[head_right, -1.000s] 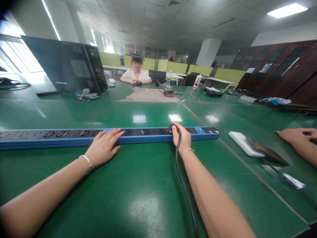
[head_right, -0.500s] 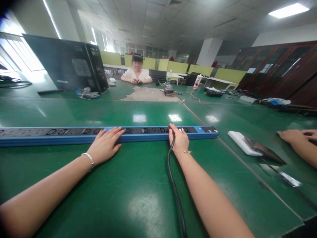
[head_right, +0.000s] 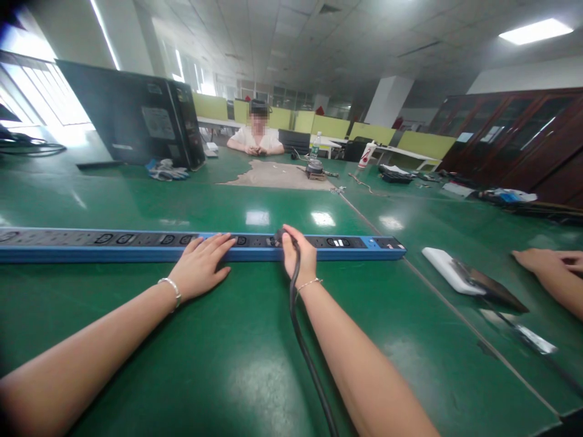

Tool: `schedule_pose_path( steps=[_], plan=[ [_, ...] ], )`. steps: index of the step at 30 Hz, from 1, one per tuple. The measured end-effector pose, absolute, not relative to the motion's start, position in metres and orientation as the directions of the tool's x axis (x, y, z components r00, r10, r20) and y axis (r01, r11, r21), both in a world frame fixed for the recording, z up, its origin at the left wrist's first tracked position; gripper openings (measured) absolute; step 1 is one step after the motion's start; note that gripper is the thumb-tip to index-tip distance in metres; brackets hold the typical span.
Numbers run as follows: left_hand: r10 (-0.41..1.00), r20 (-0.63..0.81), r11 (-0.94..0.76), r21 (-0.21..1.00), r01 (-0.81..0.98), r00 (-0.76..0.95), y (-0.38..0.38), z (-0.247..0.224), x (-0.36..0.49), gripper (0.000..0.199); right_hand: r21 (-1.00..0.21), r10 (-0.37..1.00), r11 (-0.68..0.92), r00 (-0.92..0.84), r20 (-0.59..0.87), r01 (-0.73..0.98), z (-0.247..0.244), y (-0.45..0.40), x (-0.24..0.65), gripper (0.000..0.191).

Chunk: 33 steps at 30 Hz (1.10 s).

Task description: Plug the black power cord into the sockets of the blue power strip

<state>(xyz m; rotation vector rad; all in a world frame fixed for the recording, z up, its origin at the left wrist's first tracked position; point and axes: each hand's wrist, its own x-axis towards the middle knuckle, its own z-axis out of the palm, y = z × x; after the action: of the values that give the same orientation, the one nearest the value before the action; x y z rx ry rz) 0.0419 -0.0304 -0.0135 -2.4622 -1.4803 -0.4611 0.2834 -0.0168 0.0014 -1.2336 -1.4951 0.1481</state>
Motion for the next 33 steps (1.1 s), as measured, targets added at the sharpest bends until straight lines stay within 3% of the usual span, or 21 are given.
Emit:
schedule_pose_path(
  steps=[7,13,26,33],
  plan=[
    [0.803,0.401,-0.472,-0.024,0.881,0.441,-0.031,-0.015,0.041,0.06,-0.638,0.807,0.388,0.089,0.584,0.665,-0.001,-0.013,0.23,0.032],
    [0.804,0.4,-0.477,-0.01,0.879,0.441,-0.031,-0.015,0.042,0.059,-0.571,0.805,0.296,0.121,0.58,0.766,0.001,-0.015,0.222,0.032],
    [0.802,0.396,-0.489,0.004,0.872,0.448,-0.03,-0.015,0.042,0.059,-0.297,0.729,0.357,-0.065,0.681,0.886,-0.004,-0.015,0.213,0.033],
    [0.802,0.393,-0.49,0.002,0.872,0.45,-0.031,-0.013,0.042,0.059,-0.409,0.773,0.317,0.016,0.634,0.856,0.003,-0.013,0.216,0.032]
  ],
)
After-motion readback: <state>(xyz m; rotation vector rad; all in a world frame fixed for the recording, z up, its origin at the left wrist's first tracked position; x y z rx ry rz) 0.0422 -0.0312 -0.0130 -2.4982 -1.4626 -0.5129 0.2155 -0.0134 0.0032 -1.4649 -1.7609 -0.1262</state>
